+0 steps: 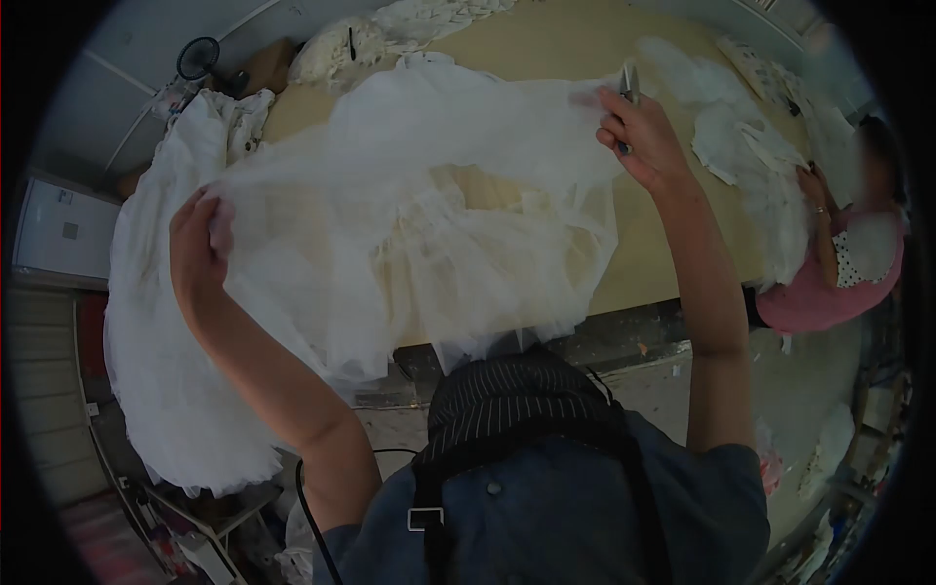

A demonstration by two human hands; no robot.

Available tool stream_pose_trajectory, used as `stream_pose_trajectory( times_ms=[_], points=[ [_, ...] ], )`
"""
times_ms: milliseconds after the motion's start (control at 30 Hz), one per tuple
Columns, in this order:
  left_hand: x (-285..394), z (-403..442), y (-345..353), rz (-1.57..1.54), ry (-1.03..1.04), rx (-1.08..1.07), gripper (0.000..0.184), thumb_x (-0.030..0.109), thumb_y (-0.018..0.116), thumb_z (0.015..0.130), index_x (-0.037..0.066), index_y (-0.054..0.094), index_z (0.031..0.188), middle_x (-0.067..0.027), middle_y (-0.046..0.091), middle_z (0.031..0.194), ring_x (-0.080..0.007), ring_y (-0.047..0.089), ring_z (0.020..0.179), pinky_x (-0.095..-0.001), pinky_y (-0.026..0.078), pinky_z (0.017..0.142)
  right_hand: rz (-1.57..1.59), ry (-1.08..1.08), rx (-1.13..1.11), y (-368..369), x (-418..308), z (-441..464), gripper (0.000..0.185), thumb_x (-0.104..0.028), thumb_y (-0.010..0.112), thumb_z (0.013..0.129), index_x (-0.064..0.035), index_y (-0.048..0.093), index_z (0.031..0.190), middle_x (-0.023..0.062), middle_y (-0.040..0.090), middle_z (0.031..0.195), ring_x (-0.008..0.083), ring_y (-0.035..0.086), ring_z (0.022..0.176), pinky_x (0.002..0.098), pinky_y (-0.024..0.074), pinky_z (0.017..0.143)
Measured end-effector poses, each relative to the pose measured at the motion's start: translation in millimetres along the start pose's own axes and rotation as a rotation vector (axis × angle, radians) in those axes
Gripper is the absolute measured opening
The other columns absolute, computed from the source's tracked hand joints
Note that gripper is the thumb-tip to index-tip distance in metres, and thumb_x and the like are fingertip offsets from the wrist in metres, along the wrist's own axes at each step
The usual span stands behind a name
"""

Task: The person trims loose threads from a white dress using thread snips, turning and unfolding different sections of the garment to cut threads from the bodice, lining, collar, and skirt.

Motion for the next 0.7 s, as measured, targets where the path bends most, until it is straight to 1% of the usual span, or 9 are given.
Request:
stream_pose_trajectory(
  times_ms=[100, 200, 300, 333, 400, 467, 533, 633, 700],
  points=[
    [28.7, 116.3, 2.0, -0.443, 0.133, 0.315, 0.024, 0.003, 0.054, 0.089, -0.008, 0.06, 0.109, -0.0105, 0.065, 0.095, -0.0165, 0.062, 0.074, -0.0251, 0.051, 0.066, -0.169, -0.066, 0.12, 14.1, -17.3, 79.0, 0.02, -0.014, 0.064, 0.094, -0.0051, 0.05, 0.083, -0.0005, 0.045, 0.07, 0.0099, 0.04, 0.052, 0.028, 0.043, 0.054],
    [133.5, 101.2, 66.1, 0.146, 1.056, 0.607, 0.026, 0.003, 0.057, 0.088, -0.006, 0.057, 0.113, -0.0205, 0.062, 0.107, -0.0304, 0.063, 0.091, -0.036, 0.052, 0.081, -0.338, -0.605, 0.318, 43.8, -112.1, 93.1, 0.022, -0.021, 0.061, 0.095, 0.0001, 0.057, 0.096, 0.0056, 0.06, 0.082, 0.0144, 0.053, 0.061, 0.0299, 0.0502, 0.062],
    [160.2, 13.7, 176.4, 0.626, 1.522, 0.635, 0.026, 0.01, 0.061, 0.089, 0.001, 0.057, 0.114, -0.0204, 0.061, 0.109, -0.0384, 0.059, 0.1, -0.0411, 0.049, 0.084, -0.612, -0.78, 0.399, 65.5, -142.6, 92.2, 0.025, -0.024, 0.058, 0.097, -0.0005, 0.06, 0.105, 0.0076, 0.065, 0.093, 0.0147, 0.059, 0.069, 0.0311, 0.0523, 0.065],
    [131.6, 14.6, 200.7, 0.733, 1.409, 0.345, 0.031, 0.01, 0.065, 0.089, 0.002, 0.056, 0.118, -0.0158, 0.066, 0.102, -0.0351, 0.064, 0.091, -0.0381, 0.05, 0.076, -0.719, -0.898, 0.401, 70.0, -141.4, 89.4, 0.026, -0.024, 0.058, 0.097, -0.0009, 0.061, 0.107, 0.0084, 0.066, 0.096, 0.0142, 0.062, 0.072, 0.0308, 0.0525, 0.067],
    [22.5, 27.2, 256.7, 0.68, 0.62, -0.506, 0.029, 0.02, 0.062, 0.092, 0.004, 0.057, 0.115, -0.0176, 0.067, 0.088, -0.0368, 0.064, 0.071, -0.0431, 0.05, 0.069, -0.939, -1.207, 0.395, 79.2, -117.9, 77.1, 0.026, -0.024, 0.057, 0.098, -0.0022, 0.063, 0.111, 0.0101, 0.069, 0.104, 0.0125, 0.066, 0.079, 0.0295, 0.0526, 0.068],
    [-122.7, -1.3, 253.8, 0.871, -0.241, -1.248, 0.044, 0.034, 0.06, 0.094, 0.004, 0.055, 0.125, -0.0188, 0.064, 0.118, -0.0302, 0.069, 0.073, -0.0381, 0.055, 0.067, -0.889, -0.594, 0.043, 85.8, -34.9, 84.6, 0.02, -0.018, 0.056, 0.098, -0.0015, 0.064, 0.106, 0.0086, 0.069, 0.083, 0.0132, 0.067, 0.079, 0.0272, 0.0504, 0.071],
    [-217.9, 20.0, 214.2, 1.132, -0.385, -1.21, 0.062, 0.035, 0.065, 0.091, 0.006, 0.044, 0.141, -0.0188, 0.055, 0.131, -0.0265, 0.07, 0.074, -0.0342, 0.06, 0.063, -1.04, -0.165, -0.41, 83.2, 72.3, 86.9, 0.022, -0.018, 0.059, 0.095, -0.0008, 0.066, 0.106, 0.0112, 0.071, 0.084, 0.0187, 0.069, 0.083, 0.0327, 0.0515, 0.076],
    [-246.9, 73.0, 159.1, 1.285, -0.527, -1.049, 0.079, 0.037, 0.069, 0.087, 0.004, 0.032, 0.147, -0.024, 0.042, 0.145, -0.0363, 0.068, 0.096, -0.0331, 0.06, 0.061, -1.411, -0.029, -0.707, 54.6, 189.2, 90.6, 0.041, -0.027, 0.063, 0.091, -0.007, 0.056, 0.127, 0.0165, 0.062, 0.122, 0.0276, 0.064, 0.106, 0.0393, 0.0501, 0.09],
    [-268.1, 167.1, 129.0, 1.529, -0.102, -0.739, 0.09, 0.033, 0.076, 0.081, 0.006, 0.025, 0.151, -0.0392, 0.014, 0.152, -0.0518, 0.056, 0.113, -0.0483, 0.055, 0.087, -1.752, -0.108, -0.764, 47.9, 224.4, 100.7, 0.058, -0.031, 0.065, 0.089, -0.0121, 0.046, 0.141, 0.0182, 0.05, 0.141, 0.031, 0.057, 0.12, 0.0411, 0.0474, 0.098]
  ],
)
Point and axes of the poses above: each hand's wrist, its own z-axis towards the middle knuckle, its own y-axis out of the palm, x = y × z, the point moved 9 cm from there along z, towards the middle knuckle
